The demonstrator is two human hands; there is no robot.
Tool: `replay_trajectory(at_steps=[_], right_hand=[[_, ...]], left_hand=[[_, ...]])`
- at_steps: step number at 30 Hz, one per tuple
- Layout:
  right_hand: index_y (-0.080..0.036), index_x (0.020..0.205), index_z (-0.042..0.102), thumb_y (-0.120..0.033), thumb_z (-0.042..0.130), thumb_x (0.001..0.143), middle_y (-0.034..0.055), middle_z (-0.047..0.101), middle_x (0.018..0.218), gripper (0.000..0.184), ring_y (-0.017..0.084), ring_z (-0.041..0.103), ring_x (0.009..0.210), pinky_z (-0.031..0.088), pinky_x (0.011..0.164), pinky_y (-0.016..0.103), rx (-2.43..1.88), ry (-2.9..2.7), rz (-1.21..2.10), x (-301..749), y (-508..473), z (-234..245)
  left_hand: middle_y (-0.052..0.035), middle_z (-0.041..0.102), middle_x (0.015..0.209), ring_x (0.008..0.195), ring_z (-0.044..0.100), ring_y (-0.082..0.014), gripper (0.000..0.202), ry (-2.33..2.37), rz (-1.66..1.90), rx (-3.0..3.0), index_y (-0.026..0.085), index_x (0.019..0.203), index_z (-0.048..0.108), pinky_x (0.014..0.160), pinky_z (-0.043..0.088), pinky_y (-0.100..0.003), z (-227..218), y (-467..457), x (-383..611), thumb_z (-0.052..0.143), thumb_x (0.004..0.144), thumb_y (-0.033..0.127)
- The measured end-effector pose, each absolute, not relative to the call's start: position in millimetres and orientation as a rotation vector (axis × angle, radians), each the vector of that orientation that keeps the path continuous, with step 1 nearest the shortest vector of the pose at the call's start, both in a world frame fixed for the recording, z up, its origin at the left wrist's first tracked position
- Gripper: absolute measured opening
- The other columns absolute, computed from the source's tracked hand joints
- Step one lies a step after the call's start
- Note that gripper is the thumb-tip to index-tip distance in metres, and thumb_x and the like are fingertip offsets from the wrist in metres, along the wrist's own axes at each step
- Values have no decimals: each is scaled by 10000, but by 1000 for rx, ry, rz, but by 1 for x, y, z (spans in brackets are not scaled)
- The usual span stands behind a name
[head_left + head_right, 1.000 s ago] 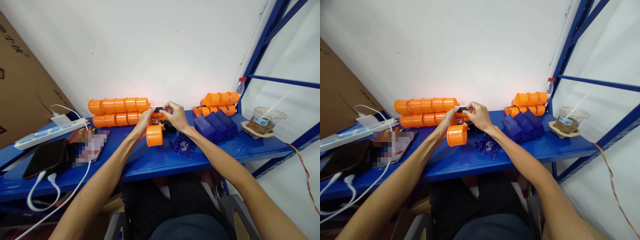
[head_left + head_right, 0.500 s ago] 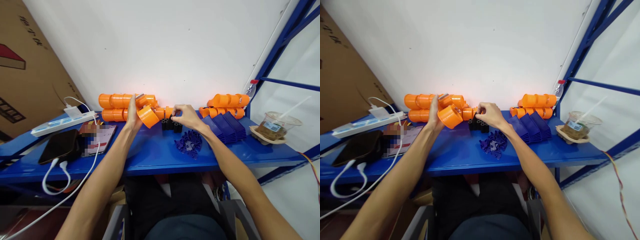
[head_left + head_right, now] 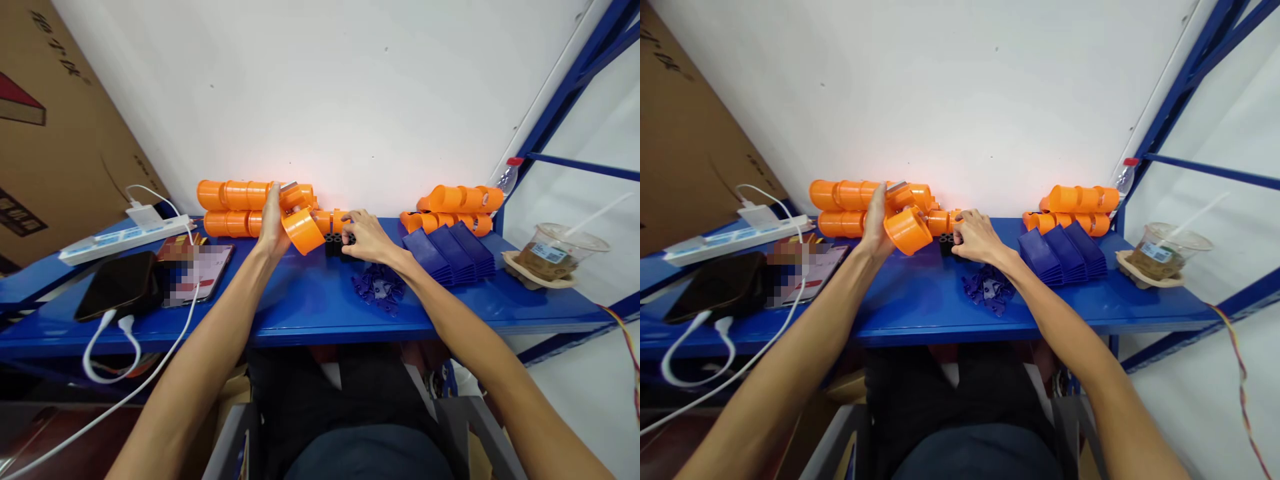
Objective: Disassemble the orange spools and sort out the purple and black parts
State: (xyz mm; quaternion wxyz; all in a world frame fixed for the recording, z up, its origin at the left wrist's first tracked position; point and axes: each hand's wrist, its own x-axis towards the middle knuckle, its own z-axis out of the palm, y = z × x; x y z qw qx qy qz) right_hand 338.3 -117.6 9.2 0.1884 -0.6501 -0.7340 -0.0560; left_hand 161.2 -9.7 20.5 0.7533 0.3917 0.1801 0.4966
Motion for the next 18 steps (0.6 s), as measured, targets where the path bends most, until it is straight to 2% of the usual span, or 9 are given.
replay_trajectory(at_steps=[7, 18], right_hand=[[-198, 748, 642, -216, 718, 778, 127, 635, 1340, 83, 349, 484, 1286, 379, 1031, 481, -1850, -2083, -165, 342, -114, 5], [-199, 802, 663, -199, 685, 786, 133, 654, 1250, 27, 345, 523, 1204, 405, 980, 469, -1873, -2133, -173, 341, -116, 7]], left_hand=[[-49, 686, 739, 777, 753, -243, 549, 413, 1124, 877, 213, 1190, 620, 684, 612, -319, 20, -10, 165, 637, 907, 683], [-48, 689, 754, 754, 742, -235, 521, 382, 1115, 855, 218, 1192, 625, 698, 610, -333, 19, -9, 163, 634, 917, 660]])
